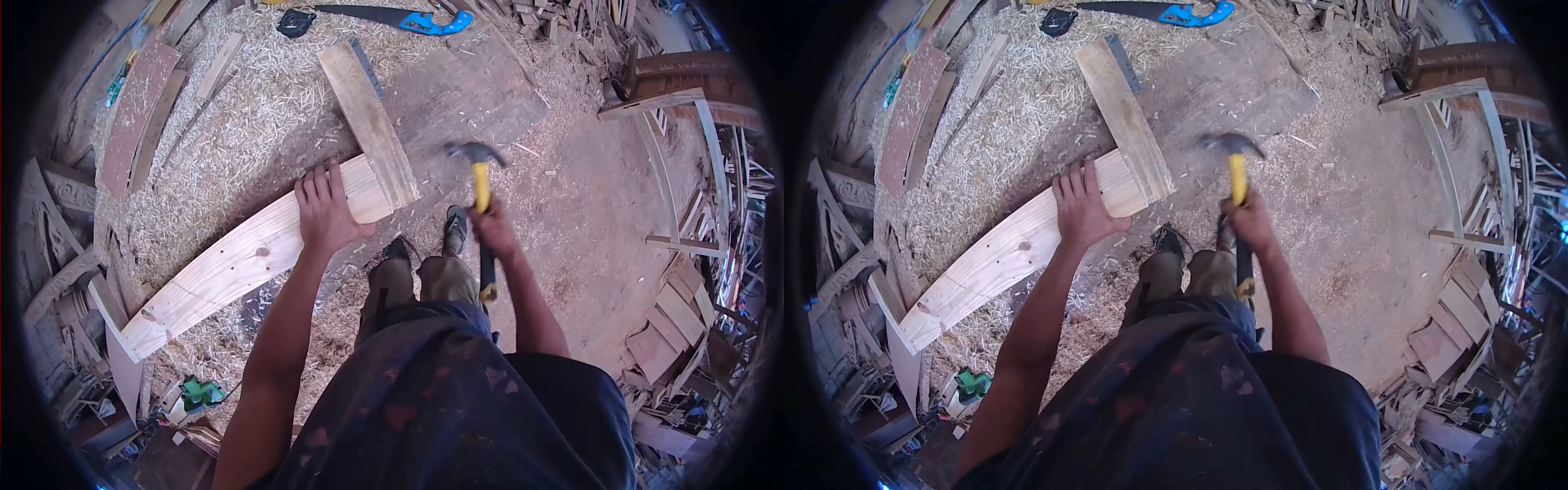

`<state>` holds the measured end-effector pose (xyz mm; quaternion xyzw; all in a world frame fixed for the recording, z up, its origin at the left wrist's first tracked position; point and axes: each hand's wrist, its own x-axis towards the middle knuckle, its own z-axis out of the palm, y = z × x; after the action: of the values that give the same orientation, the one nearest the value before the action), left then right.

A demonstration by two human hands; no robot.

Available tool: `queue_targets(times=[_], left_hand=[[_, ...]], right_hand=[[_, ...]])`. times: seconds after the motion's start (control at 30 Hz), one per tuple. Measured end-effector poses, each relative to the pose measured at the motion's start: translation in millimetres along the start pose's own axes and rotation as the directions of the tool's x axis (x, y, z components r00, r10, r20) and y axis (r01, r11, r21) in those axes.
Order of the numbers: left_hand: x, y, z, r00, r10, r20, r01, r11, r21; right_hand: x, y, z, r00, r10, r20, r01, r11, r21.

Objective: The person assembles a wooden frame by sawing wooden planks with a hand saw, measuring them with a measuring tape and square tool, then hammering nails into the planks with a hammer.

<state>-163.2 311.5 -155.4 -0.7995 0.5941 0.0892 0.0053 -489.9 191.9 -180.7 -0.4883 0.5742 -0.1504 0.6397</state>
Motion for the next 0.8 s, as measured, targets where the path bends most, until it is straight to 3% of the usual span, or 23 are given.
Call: queue_targets(times=[0.07, 0.17, 0.23, 0.3, 0.37, 0.47, 0.57, 0.63, 0.7, 0.8], left_hand=[[-1, -1, 1, 1.0, 0.011, -0.017, -0.011, 1.0, -0.017], [0, -2, 1, 0.999, -0.003, -0.042, 0.001, 0.999, -0.044], [-1, -5, -1, 0.998, 0.001, -0.056, -0.004, 0.998, -0.059], [-2, -7, 0, 0.997, 0.014, -0.074, -0.02, 0.997, -0.076], [-7, -6, 0, 0.999, 0.012, -0.03, -0.014, 0.999, -0.053], [-3, -7, -2, 1.0, -0.001, -0.029, -0.001, 0.998, -0.059], [-7, -7, -4, 1.0, -0.001, 0.001, 0.001, 0.998, -0.065], [-2, -6, -7, 1.0, 0.0, -0.002, 0.0, 0.998, -0.057], [-6, -6, -9, 1.0, 0.0, -0.001, 0.0, 0.999, -0.046], [-7, -6, -8, 1.0, -0.008, 0.023, 0.009, 0.998, -0.055]], right_hand=[[21, -7, -21, 0.983, -0.021, -0.184, 0.049, 0.987, 0.151], [83, 8, -16, 0.923, 0.095, -0.373, 0.052, 0.93, 0.365], [69, 0, 30, 0.986, -0.059, -0.155, 0.062, 0.998, 0.02], [42, -21, 63, 0.966, 0.032, 0.258, -0.031, 0.999, -0.007], [58, -7, 40, 0.964, -0.054, 0.26, 0.083, 0.991, -0.102], [58, -27, 24, 0.989, -0.036, 0.146, 0.027, 0.998, 0.06], [61, -39, 60, 0.992, -0.027, -0.12, 0.05, 0.981, 0.19], [41, -40, 68, 0.984, -0.067, 0.168, 0.081, 0.994, -0.078], [39, -39, 55, 0.961, 0.092, 0.259, -0.083, 0.995, -0.046], [9, -31, 39, 0.985, -0.067, 0.16, 0.103, 0.969, -0.226]])
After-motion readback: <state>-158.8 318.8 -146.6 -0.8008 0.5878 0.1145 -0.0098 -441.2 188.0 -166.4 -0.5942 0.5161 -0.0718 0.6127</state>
